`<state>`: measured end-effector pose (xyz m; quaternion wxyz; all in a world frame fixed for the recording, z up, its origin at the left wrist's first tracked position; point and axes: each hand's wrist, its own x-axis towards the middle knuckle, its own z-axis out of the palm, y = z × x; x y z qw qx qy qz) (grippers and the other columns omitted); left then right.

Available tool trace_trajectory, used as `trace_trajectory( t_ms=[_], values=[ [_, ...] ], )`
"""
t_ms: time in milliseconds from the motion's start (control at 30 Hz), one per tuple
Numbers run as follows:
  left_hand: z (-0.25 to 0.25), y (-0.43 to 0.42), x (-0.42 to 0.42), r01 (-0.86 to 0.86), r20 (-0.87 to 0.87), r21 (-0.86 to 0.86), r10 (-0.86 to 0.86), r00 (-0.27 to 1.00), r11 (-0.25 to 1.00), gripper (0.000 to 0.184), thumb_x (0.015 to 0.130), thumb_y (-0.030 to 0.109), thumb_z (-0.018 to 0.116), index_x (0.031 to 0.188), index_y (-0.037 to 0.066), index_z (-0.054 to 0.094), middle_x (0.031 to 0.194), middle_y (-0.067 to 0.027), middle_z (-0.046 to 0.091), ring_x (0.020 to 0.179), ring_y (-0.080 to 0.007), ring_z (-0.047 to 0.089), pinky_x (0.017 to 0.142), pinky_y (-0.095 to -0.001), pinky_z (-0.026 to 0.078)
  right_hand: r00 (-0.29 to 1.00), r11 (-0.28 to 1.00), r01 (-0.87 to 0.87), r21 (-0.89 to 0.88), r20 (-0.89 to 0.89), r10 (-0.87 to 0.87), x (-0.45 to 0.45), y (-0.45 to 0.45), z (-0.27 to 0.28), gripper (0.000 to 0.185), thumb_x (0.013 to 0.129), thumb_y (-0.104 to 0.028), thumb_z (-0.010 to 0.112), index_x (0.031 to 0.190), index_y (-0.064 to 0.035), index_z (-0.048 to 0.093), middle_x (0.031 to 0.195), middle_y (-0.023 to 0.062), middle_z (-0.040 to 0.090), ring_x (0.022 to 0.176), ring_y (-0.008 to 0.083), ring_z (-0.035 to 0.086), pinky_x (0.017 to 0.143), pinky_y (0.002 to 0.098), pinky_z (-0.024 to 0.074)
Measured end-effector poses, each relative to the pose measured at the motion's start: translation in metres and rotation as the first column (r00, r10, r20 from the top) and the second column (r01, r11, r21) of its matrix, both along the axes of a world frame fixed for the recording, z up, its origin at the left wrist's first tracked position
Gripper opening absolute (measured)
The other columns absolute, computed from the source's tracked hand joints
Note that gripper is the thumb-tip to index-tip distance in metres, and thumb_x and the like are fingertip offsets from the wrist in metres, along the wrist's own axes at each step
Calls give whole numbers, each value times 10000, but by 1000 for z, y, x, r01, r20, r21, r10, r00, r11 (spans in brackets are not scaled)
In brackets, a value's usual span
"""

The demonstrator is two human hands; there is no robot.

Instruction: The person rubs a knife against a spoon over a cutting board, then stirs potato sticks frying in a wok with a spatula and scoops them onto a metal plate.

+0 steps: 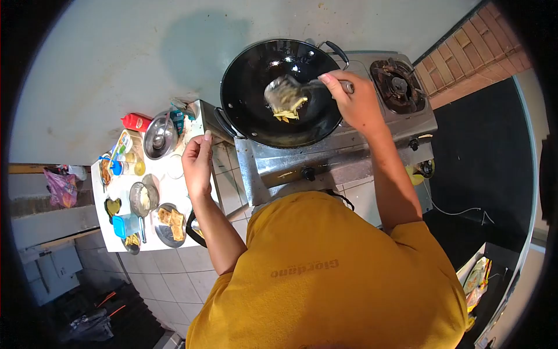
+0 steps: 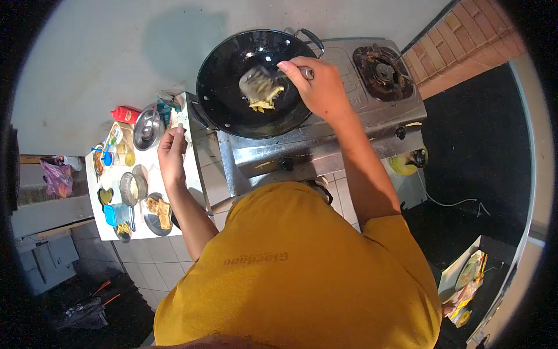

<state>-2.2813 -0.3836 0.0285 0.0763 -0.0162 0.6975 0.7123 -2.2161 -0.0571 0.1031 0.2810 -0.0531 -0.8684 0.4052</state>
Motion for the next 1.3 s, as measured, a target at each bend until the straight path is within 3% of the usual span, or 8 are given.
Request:
trace_trajectory(
  t_ms=[33,133,267,567,867,967,1067,1300],
  values=[
    [0,-1,0,5,-6,-4,-5,1000,1000,192,941,223,638,881,41,636,664,87,459,594,-23,341,537,-201,267,985,996,23,-82,174,-8,2,0,4,288,875,-306,683,873,-19,695,751,146,655,663,306,624,611,347,478],
    [-5,-3,-1,-2,-22,-14,2,1000,1000,190,945,217,632,881,38,636,667,84,460,599,-26,342,541,-202,266,999,995,-14,98,-28,17,-8,4,-11,299,880,-328,671,872,-30,697,745,156,648,674,318,623,613,359,479],
    [-2,-5,-1,-3,-20,-15,3,1000,1000,186,948,212,625,879,39,636,673,82,466,605,-28,343,548,-202,265,983,988,97,119,-169,-76,-23,12,-10,346,883,-379,655,869,-36,703,743,171,648,700,358,623,632,390,486],
    [0,-10,-3,30,-69,31,-28,997,999,184,951,208,618,884,38,636,674,88,458,608,-25,330,552,-204,253,984,913,179,367,-58,-170,-69,38,20,455,906,-433,606,814,2,702,731,229,637,714,425,612,667,446,490],
    [3,-15,-1,6,-50,11,-6,999,1000,189,946,210,626,877,33,628,671,90,441,604,-22,322,546,-204,245,981,874,-163,457,166,96,-132,52,20,616,912,-593,488,910,-17,707,805,242,648,793,419,615,750,467,487],
    [3,-15,0,-15,-51,1,15,999,1000,188,947,206,625,875,33,629,671,90,444,606,-23,323,546,-204,246,946,824,-290,487,279,169,-147,57,28,628,906,-619,485,890,-31,705,732,186,646,710,355,618,717,436,492],
    [2,-13,-1,2,-45,9,-1,999,1000,189,948,207,623,876,33,631,673,86,450,609,-29,328,551,-207,254,856,829,-412,378,473,209,-159,65,33,599,904,-611,513,878,-41,694,595,80,511,592,193,513,603,350,437],
    [0,-12,1,-8,-42,3,9,999,1000,188,945,213,630,874,39,639,669,80,461,617,-34,345,563,-204,268,717,881,-459,112,632,293,-155,64,18,622,898,-665,473,909,-89,706,576,35,502,553,142,523,561,340,437]
  ],
)
